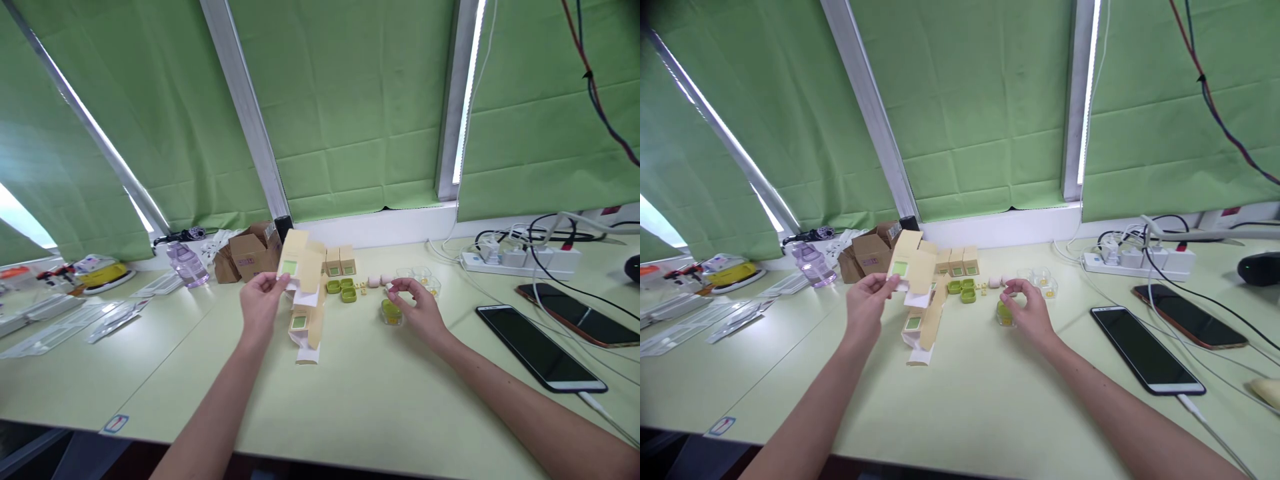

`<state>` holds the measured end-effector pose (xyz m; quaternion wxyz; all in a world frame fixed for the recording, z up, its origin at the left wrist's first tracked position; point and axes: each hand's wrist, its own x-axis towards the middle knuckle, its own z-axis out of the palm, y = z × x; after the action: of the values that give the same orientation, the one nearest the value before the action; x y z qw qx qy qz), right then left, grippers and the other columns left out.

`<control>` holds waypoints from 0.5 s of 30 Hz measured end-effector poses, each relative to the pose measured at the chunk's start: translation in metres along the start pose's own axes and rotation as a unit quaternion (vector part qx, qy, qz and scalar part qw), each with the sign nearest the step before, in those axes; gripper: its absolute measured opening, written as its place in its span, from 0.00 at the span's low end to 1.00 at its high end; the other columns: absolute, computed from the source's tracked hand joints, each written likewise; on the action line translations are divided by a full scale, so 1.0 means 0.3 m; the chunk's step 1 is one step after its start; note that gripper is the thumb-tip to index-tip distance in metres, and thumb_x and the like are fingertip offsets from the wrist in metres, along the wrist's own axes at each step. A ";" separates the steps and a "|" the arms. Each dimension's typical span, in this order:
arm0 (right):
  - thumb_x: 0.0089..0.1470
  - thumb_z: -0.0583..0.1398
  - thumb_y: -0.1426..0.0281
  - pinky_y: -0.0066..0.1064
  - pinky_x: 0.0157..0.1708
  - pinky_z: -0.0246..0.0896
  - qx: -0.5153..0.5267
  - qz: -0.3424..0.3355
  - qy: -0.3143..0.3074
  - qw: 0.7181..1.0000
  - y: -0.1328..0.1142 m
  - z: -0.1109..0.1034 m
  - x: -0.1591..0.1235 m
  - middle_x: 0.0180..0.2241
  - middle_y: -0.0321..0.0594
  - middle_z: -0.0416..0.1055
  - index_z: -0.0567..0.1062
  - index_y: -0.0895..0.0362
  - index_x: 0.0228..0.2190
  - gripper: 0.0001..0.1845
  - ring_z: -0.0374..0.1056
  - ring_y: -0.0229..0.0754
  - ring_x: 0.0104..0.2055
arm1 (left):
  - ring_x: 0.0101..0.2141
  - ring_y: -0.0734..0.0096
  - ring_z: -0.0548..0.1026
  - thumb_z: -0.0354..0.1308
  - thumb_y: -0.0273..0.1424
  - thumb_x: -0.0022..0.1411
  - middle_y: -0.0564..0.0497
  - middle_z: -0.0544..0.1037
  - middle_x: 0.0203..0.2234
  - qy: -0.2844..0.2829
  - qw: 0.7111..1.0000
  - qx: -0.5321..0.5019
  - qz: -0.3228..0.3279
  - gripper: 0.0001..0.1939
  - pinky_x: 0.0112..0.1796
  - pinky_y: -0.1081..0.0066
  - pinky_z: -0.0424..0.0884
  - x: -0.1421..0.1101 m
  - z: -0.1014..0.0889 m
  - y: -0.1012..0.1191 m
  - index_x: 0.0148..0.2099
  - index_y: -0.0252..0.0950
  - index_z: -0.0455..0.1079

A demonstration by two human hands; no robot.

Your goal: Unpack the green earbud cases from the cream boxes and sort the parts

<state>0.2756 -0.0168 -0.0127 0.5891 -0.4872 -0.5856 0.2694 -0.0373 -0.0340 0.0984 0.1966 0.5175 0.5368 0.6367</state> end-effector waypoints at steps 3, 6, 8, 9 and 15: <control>0.55 0.63 0.52 0.50 0.59 0.55 -0.003 0.010 -0.001 1.000 0.003 0.001 0.001 0.42 0.40 0.78 0.75 0.49 0.43 0.19 0.70 0.53 0.52 | 0.27 0.68 0.74 0.71 0.46 0.46 0.48 0.82 0.29 0.013 0.996 0.078 -0.029 0.22 0.29 0.71 0.67 0.031 -0.143 -0.035 0.35 0.33 0.76; 0.55 0.63 0.52 0.50 0.58 0.56 -0.006 0.011 0.002 1.000 0.008 0.002 0.002 0.43 0.40 0.78 0.75 0.49 0.43 0.19 0.70 0.53 0.51 | 0.24 0.68 0.72 0.71 0.48 0.46 0.48 0.81 0.26 0.014 0.987 0.148 -0.065 0.22 0.28 0.70 0.67 0.039 -0.261 -0.083 0.33 0.34 0.76; 0.54 0.63 0.51 0.50 0.58 0.56 -0.008 0.012 0.003 1.000 0.012 0.003 0.003 0.43 0.40 0.79 0.75 0.49 0.42 0.19 0.70 0.53 0.51 | 0.24 0.66 0.73 0.71 0.50 0.44 0.48 0.81 0.23 -0.006 0.978 0.180 -0.102 0.24 0.28 0.69 0.67 0.029 -0.312 -0.114 0.31 0.34 0.75; 0.54 0.63 0.51 0.51 0.58 0.56 -0.009 0.013 0.003 1.000 0.015 0.004 0.004 0.43 0.41 0.79 0.75 0.49 0.42 0.19 0.70 0.54 0.51 | 0.24 0.65 0.74 0.71 0.52 0.43 0.48 0.80 0.23 -0.026 0.975 0.189 -0.116 0.25 0.28 0.69 0.67 0.020 -0.328 -0.128 0.30 0.34 0.75; 0.55 0.63 0.52 0.53 0.58 0.55 -0.017 0.004 -0.005 1.000 0.030 0.010 0.002 0.42 0.40 0.79 0.76 0.48 0.42 0.17 0.70 0.54 0.51 | 0.23 0.63 0.75 0.71 0.57 0.39 0.46 0.81 0.21 -0.087 0.966 0.193 -0.151 0.29 0.28 0.69 0.69 -0.038 -0.323 -0.198 0.28 0.35 0.75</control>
<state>0.2751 -0.0120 -0.0208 0.5763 -0.4983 -0.5912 0.2646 -0.1353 -0.0691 0.0515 0.2331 0.5118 0.7023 0.4365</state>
